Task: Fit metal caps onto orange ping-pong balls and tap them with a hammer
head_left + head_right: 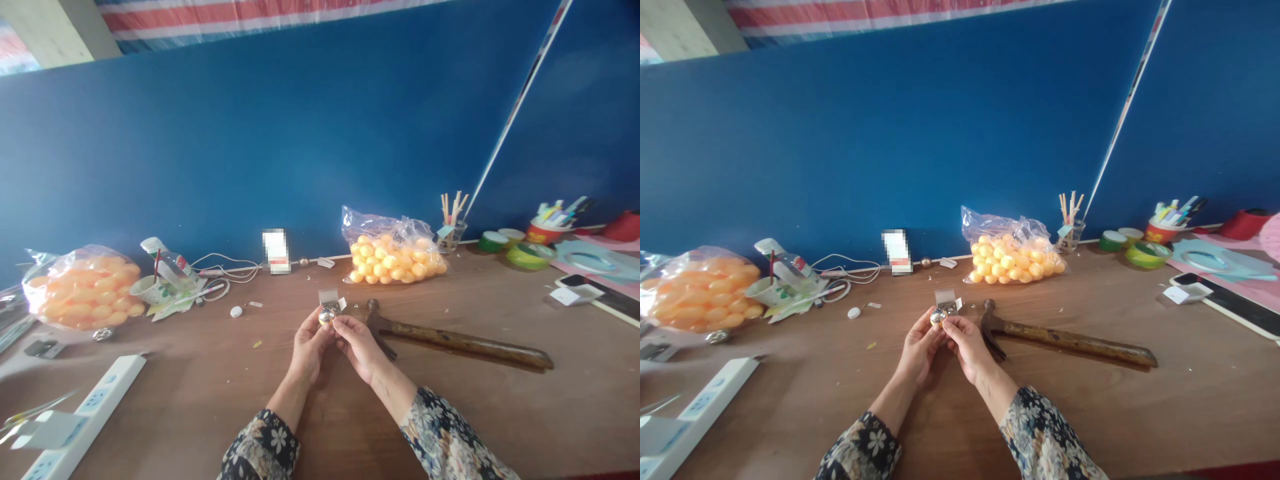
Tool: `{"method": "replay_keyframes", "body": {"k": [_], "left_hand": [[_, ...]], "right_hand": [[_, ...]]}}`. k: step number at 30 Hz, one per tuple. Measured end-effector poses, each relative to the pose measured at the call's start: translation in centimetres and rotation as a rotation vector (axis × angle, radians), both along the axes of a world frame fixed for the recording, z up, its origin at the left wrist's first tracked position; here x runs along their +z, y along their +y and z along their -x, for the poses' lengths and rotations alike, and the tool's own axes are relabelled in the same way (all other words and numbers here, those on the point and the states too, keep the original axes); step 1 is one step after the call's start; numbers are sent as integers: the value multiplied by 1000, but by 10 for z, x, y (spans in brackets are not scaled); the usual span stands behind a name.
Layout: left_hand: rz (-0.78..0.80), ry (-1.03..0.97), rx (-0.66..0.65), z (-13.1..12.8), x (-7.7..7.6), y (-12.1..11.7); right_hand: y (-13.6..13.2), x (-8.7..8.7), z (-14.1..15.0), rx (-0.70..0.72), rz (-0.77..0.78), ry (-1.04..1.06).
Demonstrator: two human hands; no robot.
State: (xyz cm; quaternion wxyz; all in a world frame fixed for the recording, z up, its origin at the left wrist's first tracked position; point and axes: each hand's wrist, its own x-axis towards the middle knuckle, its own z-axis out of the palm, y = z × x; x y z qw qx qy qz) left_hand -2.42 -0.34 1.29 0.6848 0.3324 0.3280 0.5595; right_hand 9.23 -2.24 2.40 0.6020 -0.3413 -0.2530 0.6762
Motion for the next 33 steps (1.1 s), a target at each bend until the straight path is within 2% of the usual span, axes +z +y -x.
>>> {"method": "replay_keyframes", "body": {"k": [9, 33], "left_hand": [[-16, -16, 7, 0, -3, 1], [7, -25, 16, -1, 1, 1]], "right_hand": [[0, -2, 0, 13, -16, 9], [1, -2, 0, 14, -19, -12]]}}
